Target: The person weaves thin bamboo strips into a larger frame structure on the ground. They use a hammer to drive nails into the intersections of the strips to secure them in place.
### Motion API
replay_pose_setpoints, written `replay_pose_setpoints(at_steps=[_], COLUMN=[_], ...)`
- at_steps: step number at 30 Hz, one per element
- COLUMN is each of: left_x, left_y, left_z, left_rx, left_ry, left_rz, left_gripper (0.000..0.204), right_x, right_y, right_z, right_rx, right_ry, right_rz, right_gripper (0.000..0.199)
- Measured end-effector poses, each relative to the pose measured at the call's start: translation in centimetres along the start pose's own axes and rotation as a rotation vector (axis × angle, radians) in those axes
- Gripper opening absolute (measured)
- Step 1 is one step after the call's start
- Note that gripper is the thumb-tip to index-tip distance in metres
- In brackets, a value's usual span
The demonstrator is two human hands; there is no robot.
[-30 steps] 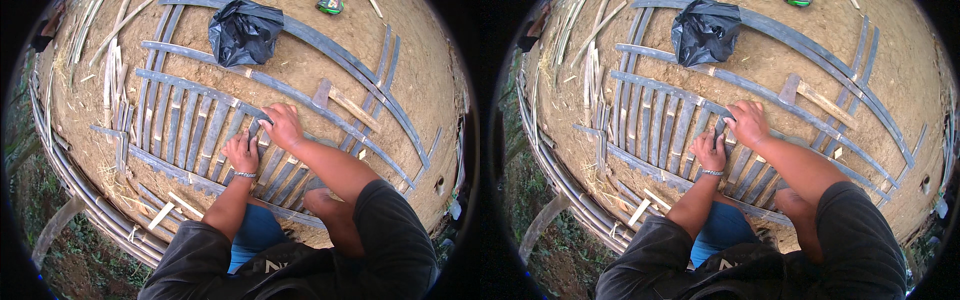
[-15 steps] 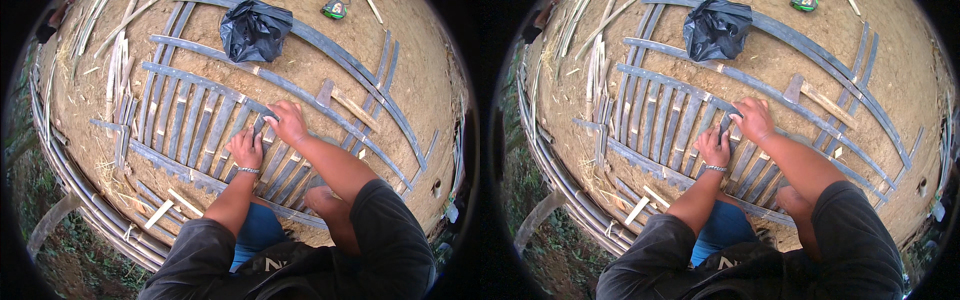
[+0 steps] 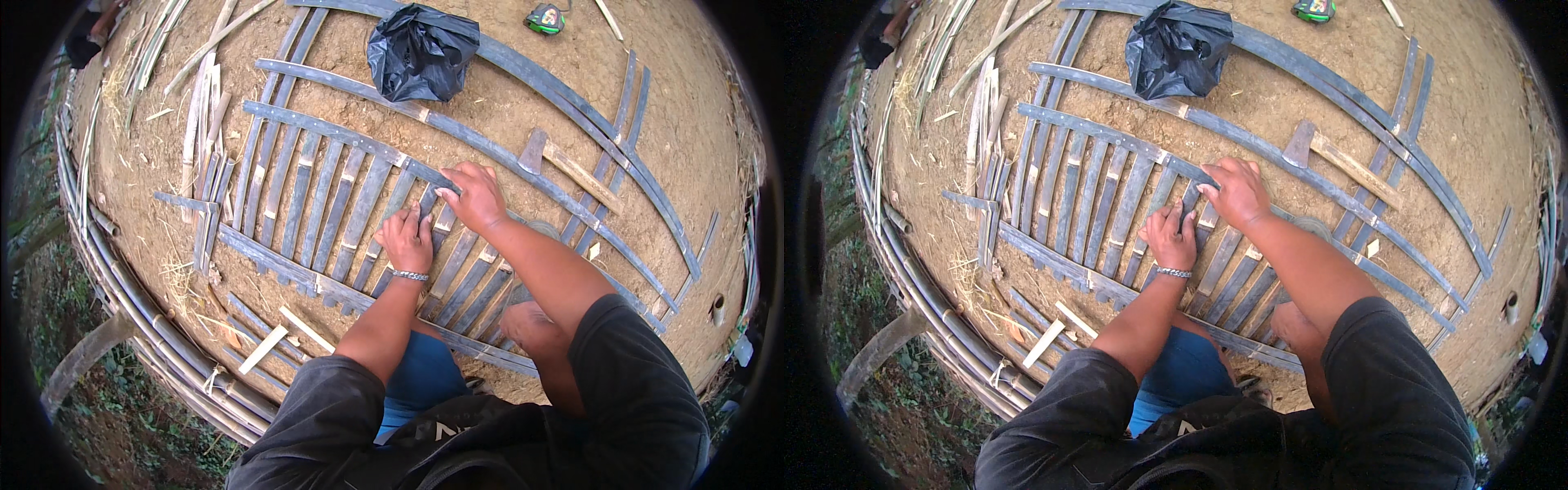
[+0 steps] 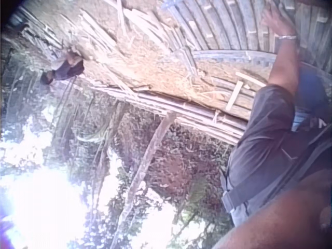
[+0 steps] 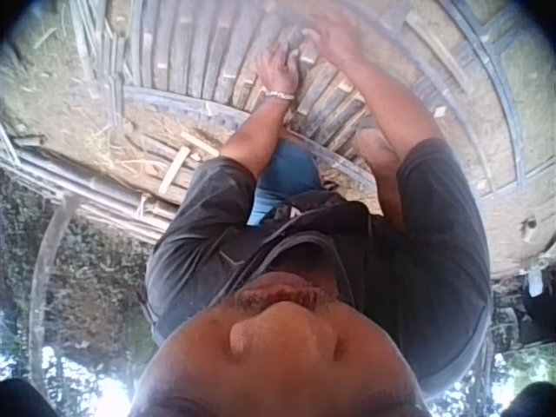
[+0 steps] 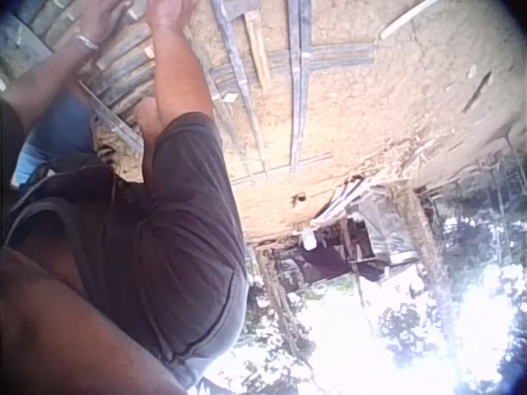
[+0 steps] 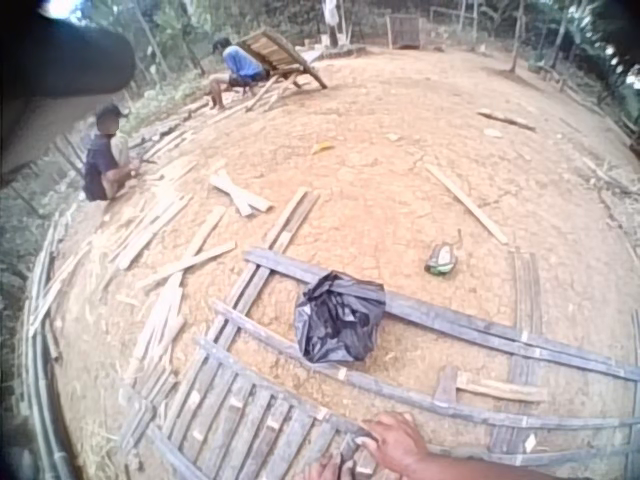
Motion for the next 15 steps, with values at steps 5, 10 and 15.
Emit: replay_pose_setpoints(at_steps=[5, 10, 15], left_x=[0.01, -0.12, -0.22], left_y=[0.0, 0.03, 0.09], left_z=[-0.04, -0.08, -0.04], left_rx=[0.012, 0.023, -0.053], left_ry=[0.003, -0.011, -0.06], left_rz=[0.011, -0.026, -0.049], left_gripper=[0.031, 0.036, 0.037], right_x=[0.22, -0.06, 0.28], right_y=[0.01, -0.29, -0.23], right_z=[-0.04, -0.42, 0.06], right_rx=[-0.005, 0.012, 0.016], right_ry=[0.019, 0.011, 0.034], right_rz=[-0.017, -0.02, -0.05], right_gripper=[0.038, 0.038, 0.039])
Point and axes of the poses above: each hand's wrist, its own x-axis towards the middle knuckle, its own z-axis out of the back of the hand, y = z × x, the point moved 8 cm from there along x, towards the middle knuckle, and after that the axes turned 14 degrees about y, right-handed, at the moved point
